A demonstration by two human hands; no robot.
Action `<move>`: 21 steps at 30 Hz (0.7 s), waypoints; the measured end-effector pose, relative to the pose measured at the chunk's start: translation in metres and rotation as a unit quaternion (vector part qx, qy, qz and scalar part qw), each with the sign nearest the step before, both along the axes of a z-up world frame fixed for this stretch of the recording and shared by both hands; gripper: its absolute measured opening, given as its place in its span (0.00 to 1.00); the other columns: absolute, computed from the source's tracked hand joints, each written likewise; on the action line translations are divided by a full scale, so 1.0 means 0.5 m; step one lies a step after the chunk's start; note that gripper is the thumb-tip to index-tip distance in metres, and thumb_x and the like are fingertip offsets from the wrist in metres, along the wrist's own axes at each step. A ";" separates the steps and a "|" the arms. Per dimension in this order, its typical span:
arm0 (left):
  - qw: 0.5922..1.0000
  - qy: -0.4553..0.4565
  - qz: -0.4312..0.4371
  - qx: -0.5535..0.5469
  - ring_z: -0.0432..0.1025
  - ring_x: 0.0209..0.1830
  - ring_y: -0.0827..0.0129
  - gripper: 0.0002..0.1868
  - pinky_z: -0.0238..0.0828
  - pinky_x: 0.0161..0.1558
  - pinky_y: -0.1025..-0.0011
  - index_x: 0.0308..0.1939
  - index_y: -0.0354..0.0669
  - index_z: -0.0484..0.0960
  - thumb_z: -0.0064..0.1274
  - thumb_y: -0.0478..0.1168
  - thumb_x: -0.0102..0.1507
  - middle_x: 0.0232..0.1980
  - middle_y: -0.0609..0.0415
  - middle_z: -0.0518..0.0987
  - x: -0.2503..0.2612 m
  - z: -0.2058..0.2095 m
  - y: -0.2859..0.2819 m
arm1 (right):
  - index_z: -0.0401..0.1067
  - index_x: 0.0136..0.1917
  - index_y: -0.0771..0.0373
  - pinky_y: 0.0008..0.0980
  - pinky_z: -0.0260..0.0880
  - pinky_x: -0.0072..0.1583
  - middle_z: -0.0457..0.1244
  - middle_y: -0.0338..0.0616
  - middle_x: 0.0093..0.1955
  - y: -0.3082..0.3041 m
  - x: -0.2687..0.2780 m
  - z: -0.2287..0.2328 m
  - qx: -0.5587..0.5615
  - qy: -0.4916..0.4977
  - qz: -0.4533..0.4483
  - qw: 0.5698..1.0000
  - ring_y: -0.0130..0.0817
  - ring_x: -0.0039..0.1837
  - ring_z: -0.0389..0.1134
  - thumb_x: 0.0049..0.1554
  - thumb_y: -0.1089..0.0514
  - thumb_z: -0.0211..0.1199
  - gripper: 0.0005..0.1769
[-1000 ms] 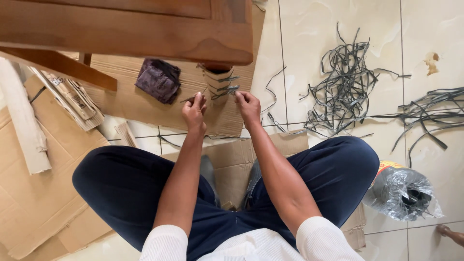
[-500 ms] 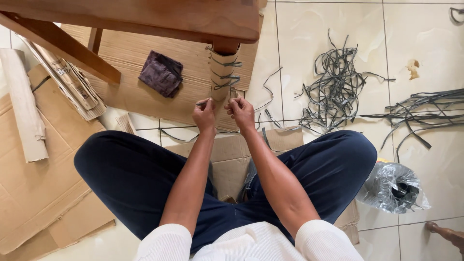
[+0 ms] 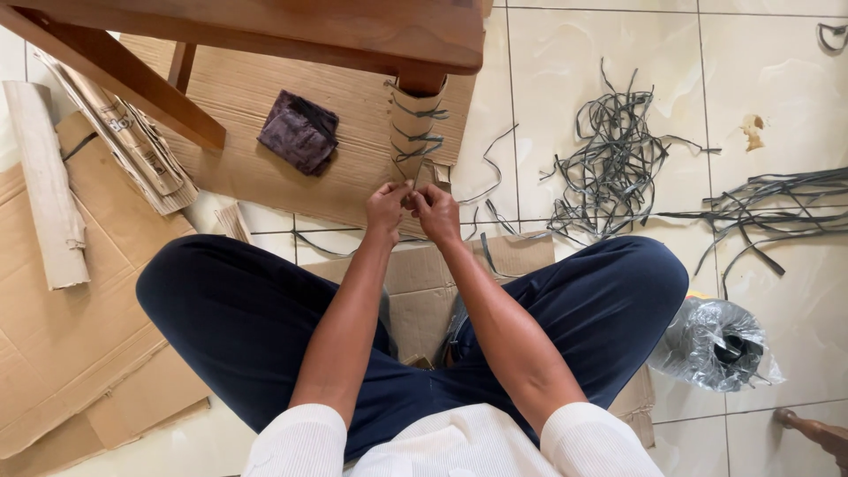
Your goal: The person wraps the table legs with protective cardboard and secures them with plastic strips.
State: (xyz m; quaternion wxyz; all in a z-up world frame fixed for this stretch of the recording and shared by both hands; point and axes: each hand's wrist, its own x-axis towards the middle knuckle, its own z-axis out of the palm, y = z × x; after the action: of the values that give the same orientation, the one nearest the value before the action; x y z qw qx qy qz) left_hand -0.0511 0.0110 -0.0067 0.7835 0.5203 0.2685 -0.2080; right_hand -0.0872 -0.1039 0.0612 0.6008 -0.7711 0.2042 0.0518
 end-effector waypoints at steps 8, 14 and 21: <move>0.998 -0.048 0.002 -0.037 0.69 0.23 0.74 0.06 0.65 0.25 0.74 0.36 0.35 0.84 0.63 0.35 0.61 0.29 0.56 0.80 -0.002 -0.010 -0.005 | 0.78 0.53 0.64 0.28 0.73 0.42 0.73 0.41 0.39 -0.008 0.003 -0.031 -0.003 -0.005 0.048 0.999 0.25 0.39 0.73 0.63 0.59 0.60 0.10; 0.988 -0.117 -0.005 0.104 0.75 0.32 0.78 0.10 0.71 0.35 0.78 0.42 0.31 0.89 0.65 0.34 0.59 0.35 0.54 0.86 -0.014 -0.004 -0.002 | 0.80 0.50 0.62 0.38 0.73 0.49 0.72 0.46 0.44 -0.017 0.007 -0.007 -0.207 -0.042 0.079 0.974 0.41 0.46 0.75 0.57 0.58 0.66 0.09; 0.985 -0.105 -0.004 0.138 0.78 0.36 0.77 0.11 0.75 0.40 0.77 0.45 0.32 0.89 0.61 0.35 0.62 0.38 0.54 0.87 -0.026 0.035 -0.003 | 0.80 0.49 0.60 0.40 0.72 0.50 0.68 0.47 0.45 -0.002 0.038 0.041 -0.232 -0.158 0.039 0.959 0.45 0.46 0.72 0.58 0.54 0.67 0.09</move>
State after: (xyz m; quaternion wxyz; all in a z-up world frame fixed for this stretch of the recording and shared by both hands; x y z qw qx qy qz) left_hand -0.0641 0.0094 0.0110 0.7271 0.6437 0.2084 -0.1161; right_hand -0.0681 -0.1049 0.0818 0.4275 -0.8951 0.0830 -0.0956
